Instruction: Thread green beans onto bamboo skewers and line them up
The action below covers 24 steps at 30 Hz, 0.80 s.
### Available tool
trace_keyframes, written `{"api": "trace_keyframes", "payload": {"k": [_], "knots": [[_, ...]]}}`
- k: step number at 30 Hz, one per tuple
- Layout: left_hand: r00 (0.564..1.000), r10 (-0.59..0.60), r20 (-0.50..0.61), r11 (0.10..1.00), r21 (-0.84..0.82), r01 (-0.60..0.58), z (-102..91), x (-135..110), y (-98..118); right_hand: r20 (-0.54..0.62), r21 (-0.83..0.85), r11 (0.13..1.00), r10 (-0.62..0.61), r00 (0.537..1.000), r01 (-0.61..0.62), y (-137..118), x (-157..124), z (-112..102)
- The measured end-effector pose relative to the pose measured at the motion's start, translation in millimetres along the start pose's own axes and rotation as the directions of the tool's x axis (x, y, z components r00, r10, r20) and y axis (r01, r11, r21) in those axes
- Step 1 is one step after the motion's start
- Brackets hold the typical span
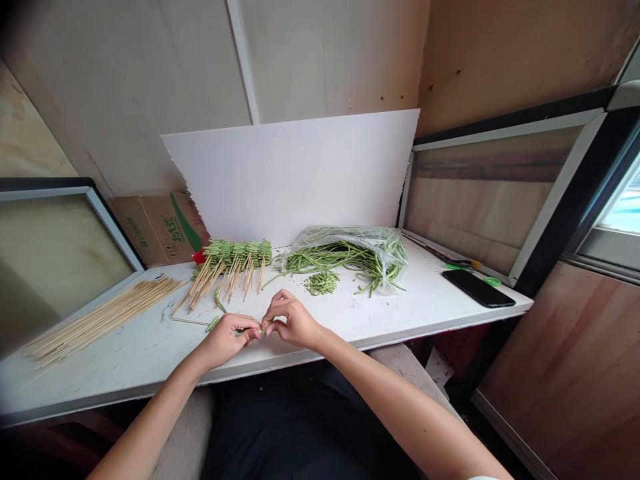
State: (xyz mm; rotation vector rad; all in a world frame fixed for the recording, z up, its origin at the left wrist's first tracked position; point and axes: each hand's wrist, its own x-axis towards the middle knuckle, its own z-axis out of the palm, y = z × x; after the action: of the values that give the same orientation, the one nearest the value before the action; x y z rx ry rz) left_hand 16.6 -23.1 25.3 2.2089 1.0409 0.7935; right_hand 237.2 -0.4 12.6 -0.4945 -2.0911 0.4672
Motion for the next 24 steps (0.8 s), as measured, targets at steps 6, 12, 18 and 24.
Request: {"api": "trace_keyframes", "payload": {"k": [6, 12, 18, 24], "knots": [[0.997, -0.065, -0.040, 0.995, -0.085, 0.061, -25.3, -6, -15, -0.083, -0.273, 0.962, -0.005, 0.997, -0.018, 27, 0, -48], [0.993, -0.089, -0.080, 0.994, -0.070, 0.083, -30.1, -2, -21, 0.135, -0.400, 0.915, 0.106, 0.985, -0.044, 46, -13, -48], [0.989, -0.138, -0.055, 0.987, -0.095, 0.132, -26.8, -1, -23, 0.084, -0.498, 0.854, 0.219, 0.972, -0.150, 54, -13, -53], [0.979, -0.192, -0.071, 0.975, -0.122, 0.183, -32.6, -2, -26, -0.188, -0.618, 0.632, 0.458, 0.869, -0.468, 107, 12, -115]]}}
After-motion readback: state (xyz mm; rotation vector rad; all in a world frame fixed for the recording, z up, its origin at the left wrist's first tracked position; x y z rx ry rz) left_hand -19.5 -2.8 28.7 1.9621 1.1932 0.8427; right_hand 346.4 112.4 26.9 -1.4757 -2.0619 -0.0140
